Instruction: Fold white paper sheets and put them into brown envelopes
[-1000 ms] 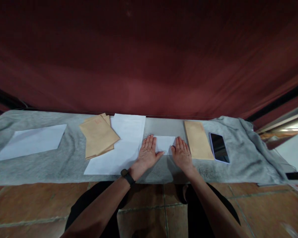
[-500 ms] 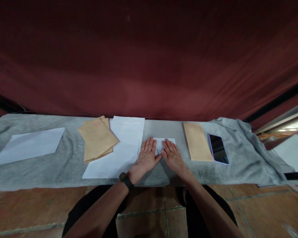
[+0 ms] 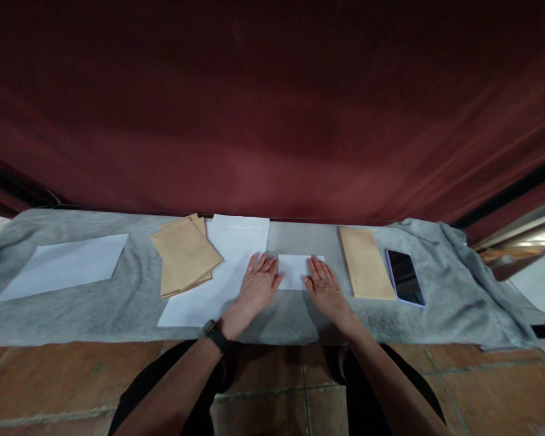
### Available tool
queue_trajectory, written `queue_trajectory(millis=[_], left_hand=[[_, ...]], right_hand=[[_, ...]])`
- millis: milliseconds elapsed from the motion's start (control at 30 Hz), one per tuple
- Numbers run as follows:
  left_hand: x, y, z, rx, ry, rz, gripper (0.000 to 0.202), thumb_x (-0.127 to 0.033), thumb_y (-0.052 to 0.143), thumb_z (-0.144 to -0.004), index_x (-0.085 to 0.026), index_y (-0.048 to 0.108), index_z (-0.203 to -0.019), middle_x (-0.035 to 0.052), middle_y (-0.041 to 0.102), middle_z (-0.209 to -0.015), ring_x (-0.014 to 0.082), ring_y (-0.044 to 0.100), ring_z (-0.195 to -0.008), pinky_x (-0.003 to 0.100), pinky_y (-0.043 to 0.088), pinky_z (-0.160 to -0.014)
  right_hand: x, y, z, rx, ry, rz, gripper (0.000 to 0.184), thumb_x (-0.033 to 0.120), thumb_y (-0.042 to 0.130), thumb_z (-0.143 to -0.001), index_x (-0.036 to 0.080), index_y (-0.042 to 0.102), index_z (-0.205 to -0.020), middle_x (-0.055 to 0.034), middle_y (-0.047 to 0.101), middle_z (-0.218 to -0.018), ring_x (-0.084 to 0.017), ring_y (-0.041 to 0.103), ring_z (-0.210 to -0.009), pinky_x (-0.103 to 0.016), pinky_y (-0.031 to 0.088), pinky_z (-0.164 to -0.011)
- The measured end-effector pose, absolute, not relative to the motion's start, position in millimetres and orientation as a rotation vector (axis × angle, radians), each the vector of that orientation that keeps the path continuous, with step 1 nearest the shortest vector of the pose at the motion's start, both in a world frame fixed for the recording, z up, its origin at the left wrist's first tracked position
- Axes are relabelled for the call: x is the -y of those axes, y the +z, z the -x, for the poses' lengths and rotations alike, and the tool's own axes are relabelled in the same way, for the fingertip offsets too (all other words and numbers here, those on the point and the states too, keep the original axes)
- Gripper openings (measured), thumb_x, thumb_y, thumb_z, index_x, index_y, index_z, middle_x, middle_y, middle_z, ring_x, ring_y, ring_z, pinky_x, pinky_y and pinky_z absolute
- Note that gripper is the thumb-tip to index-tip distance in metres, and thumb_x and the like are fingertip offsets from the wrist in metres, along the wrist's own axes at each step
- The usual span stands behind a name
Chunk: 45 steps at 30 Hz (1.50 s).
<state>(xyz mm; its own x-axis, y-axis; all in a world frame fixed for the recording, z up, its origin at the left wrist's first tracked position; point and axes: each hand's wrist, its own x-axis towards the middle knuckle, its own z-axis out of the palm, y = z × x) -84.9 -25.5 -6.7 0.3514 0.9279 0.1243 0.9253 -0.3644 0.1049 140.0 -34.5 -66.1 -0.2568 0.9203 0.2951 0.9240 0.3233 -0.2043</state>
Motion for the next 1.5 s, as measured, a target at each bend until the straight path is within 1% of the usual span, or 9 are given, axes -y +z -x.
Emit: queue_trajectory(millis=[133, 267, 433, 633, 767, 1000, 1333, 1433, 1500], left_hand=[[18.0, 16.9, 135.5, -2.316, 0.243, -2.315, 0.039, -0.025, 0.039, -0.099, -0.013, 0.062, -0.129, 0.0178, 0.063, -0.136, 0.0340, 0.052, -0.134, 0.055, 0.036, -0.112], [25.6, 25.8, 183.7, -2.611, -0.017, -1.994, 0.036, -0.025, 0.043, -0.097, -0.005, 0.062, -0.119, 0.0241, 0.066, -0.115, 0.0372, 0.064, -0.108, 0.043, 0.054, -0.080], [29.4, 29.1, 195.8, -2.535, -0.078, -2.041, 0.031, -0.014, 0.038, -0.095, -0.008, 0.064, -0.111, 0.0199, 0.069, -0.105, 0.0338, 0.067, -0.102, 0.037, 0.052, -0.074], [27.2, 41.1, 140.9, -2.384, 0.223, -2.119, 0.027, -0.022, 0.041, -0.099, -0.018, 0.064, -0.113, 0.0111, 0.071, -0.104, 0.0234, 0.070, -0.083, 0.030, 0.047, -0.068], [30.1, 37.5, 94.5, -2.018, 0.382, -2.067, 0.014, -0.019, 0.052, -0.093, -0.021, 0.066, -0.094, 0.0035, 0.072, -0.086, 0.0181, 0.068, -0.077, 0.026, 0.043, -0.068], [24.9, 31.3, 58.4, -1.805, 0.691, -1.885, 0.013, -0.014, 0.058, -0.087, -0.021, 0.061, -0.077, -0.0011, 0.067, -0.074, 0.0141, 0.062, -0.068, 0.024, 0.040, -0.063], [24.2, 25.5, 51.8, -1.576, 0.865, -1.964, 0.013, -0.018, 0.053, -0.091, -0.023, 0.064, -0.086, 0.0011, 0.069, -0.086, 0.0158, 0.065, -0.081, 0.027, 0.049, -0.077], [18.5, 23.5, 61.8, -1.481, 0.966, -2.070, 0.022, -0.026, 0.058, -0.092, -0.022, 0.065, -0.112, 0.0091, 0.067, -0.119, 0.0224, 0.062, -0.115, 0.037, 0.048, -0.100], [13.5, 20.3, 72.3, -1.438, 0.896, -2.189, 0.056, -0.036, 0.069, -0.087, -0.022, 0.053, -0.138, 0.0146, 0.050, -0.149, 0.0293, 0.043, -0.142, 0.048, 0.034, -0.116]], right_hand=[[33.5, -68.2, -141.4, 2.216, 0.010, 1.642, 0.056, 0.039, 0.033, -0.105, 0.009, 0.042, -0.152, -0.0171, 0.040, -0.159, -0.028, 0.035, -0.149, -0.048, 0.030, -0.120], [33.5, -69.4, -143.6, 2.207, 0.041, 1.621, 0.057, 0.041, 0.035, -0.105, 0.012, 0.040, -0.153, -0.0158, 0.040, -0.159, -0.027, 0.035, -0.149, -0.048, 0.030, -0.120], [33.4, -69.7, -144.7, 2.174, 0.134, 1.618, 0.058, 0.041, 0.039, -0.103, 0.013, 0.040, -0.153, -0.0157, 0.039, -0.160, -0.028, 0.034, -0.150, -0.052, 0.030, -0.121], [29.7, -58.3, -130.9, 2.036, 0.324, 1.510, 0.051, 0.032, 0.042, -0.100, 0.015, 0.049, -0.148, -0.0161, 0.047, -0.155, -0.029, 0.038, -0.147, -0.055, 0.032, -0.120], [36.7, -41.6, -108.0, 1.954, 0.651, 1.298, 0.053, 0.033, 0.051, -0.097, 0.024, 0.048, -0.149, -0.0115, 0.051, -0.152, -0.025, 0.044, -0.143, -0.050, 0.036, -0.120], [54.4, -29.9, -69.5, 1.699, 1.139, 1.142, 0.057, 0.023, 0.056, -0.088, 0.022, 0.046, -0.145, -0.0094, 0.069, -0.127, -0.023, 0.067, -0.111, -0.044, 0.053, -0.100], [41.8, -30.8, -69.3, 1.449, 1.160, 1.147, 0.043, 0.019, 0.047, -0.083, 0.023, 0.057, -0.124, -0.0040, 0.071, -0.114, -0.020, 0.065, -0.106, -0.037, 0.051, -0.098], [37.8, -30.1, -70.9, 1.391, 1.208, 1.161, 0.034, 0.022, 0.044, -0.083, 0.023, 0.061, -0.113, -0.0045, 0.071, -0.105, -0.020, 0.064, -0.100, -0.035, 0.054, -0.092], [34.4, -30.2, -73.4, 1.337, 1.280, 1.159, 0.033, 0.026, 0.046, -0.083, 0.023, 0.062, -0.111, -0.0050, 0.071, -0.102, -0.021, 0.065, -0.094, -0.033, 0.056, -0.084]])
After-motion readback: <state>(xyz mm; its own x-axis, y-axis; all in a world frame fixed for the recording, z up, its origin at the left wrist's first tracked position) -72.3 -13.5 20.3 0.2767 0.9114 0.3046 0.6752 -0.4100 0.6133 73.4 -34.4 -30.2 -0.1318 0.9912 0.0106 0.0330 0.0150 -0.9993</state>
